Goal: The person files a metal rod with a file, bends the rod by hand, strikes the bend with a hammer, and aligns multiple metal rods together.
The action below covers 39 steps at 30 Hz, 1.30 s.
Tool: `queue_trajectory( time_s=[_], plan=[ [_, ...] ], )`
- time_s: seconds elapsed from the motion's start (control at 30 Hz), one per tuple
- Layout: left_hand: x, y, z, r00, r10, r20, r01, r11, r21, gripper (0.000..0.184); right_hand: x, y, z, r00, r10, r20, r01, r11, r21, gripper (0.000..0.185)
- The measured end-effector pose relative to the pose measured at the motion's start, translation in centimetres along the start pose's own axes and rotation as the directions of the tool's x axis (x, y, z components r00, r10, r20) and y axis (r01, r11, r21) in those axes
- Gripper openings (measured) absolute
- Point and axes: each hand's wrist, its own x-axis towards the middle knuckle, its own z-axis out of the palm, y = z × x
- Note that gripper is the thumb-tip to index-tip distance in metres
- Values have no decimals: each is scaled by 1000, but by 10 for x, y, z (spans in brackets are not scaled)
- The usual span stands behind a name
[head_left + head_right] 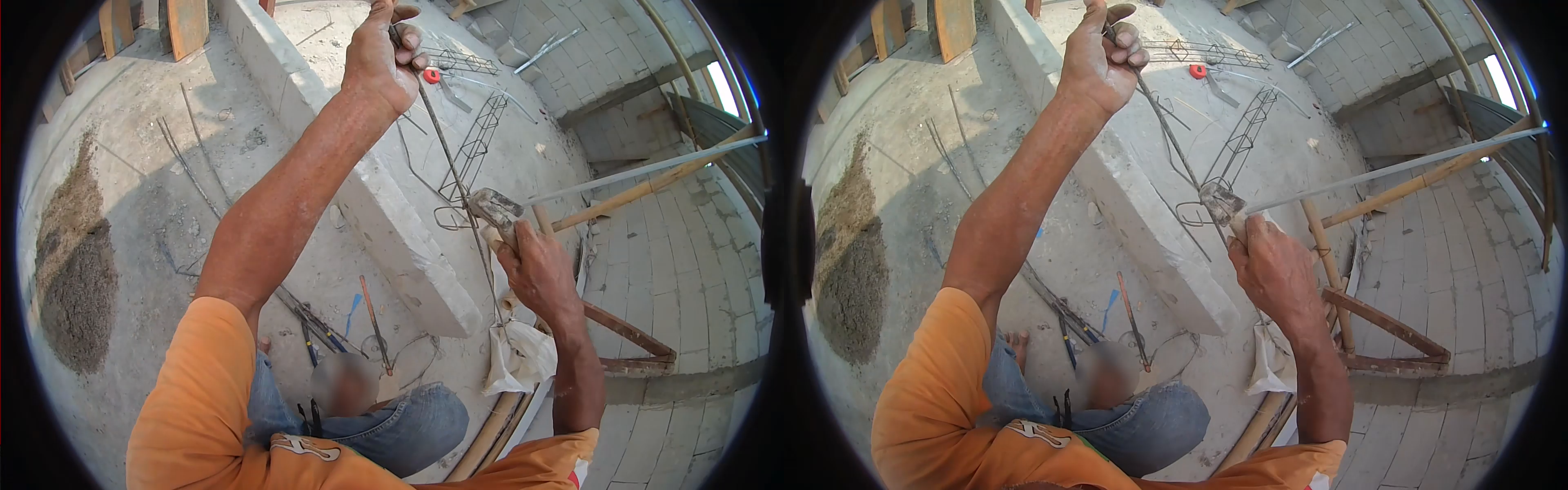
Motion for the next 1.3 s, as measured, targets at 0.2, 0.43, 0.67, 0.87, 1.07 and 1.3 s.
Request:
queue_trajectory(
  time_s=[0.2,0.43,0.67,0.87,1.07,1.3],
  plan=[
    [8,22,-5,997,53,-48,-52,998,37,38,-30,3,2,993,111,38,-114,989,99,27],
    [8,24,-5,999,26,47,-29,998,56,46,19,-51,-17,945,-166,-281,189,980,58,25],
    [24,49,-23,989,143,-33,-139,984,114,44,-37,2,26,999,27,45,-20,988,-153,24],
    [18,38,-13,992,122,11,-123,986,112,42,-9,-35,-16,986,8,-168,14,991,132,23],
    [25,55,-23,991,92,101,-98,993,59,36,22,-54,-6,976,-168,-139,160,985,-62,21],
    [20,55,-7,982,185,26,-187,976,112,33,-36,-33,7,991,24,132,-6,991,-136,23]
  ],
)
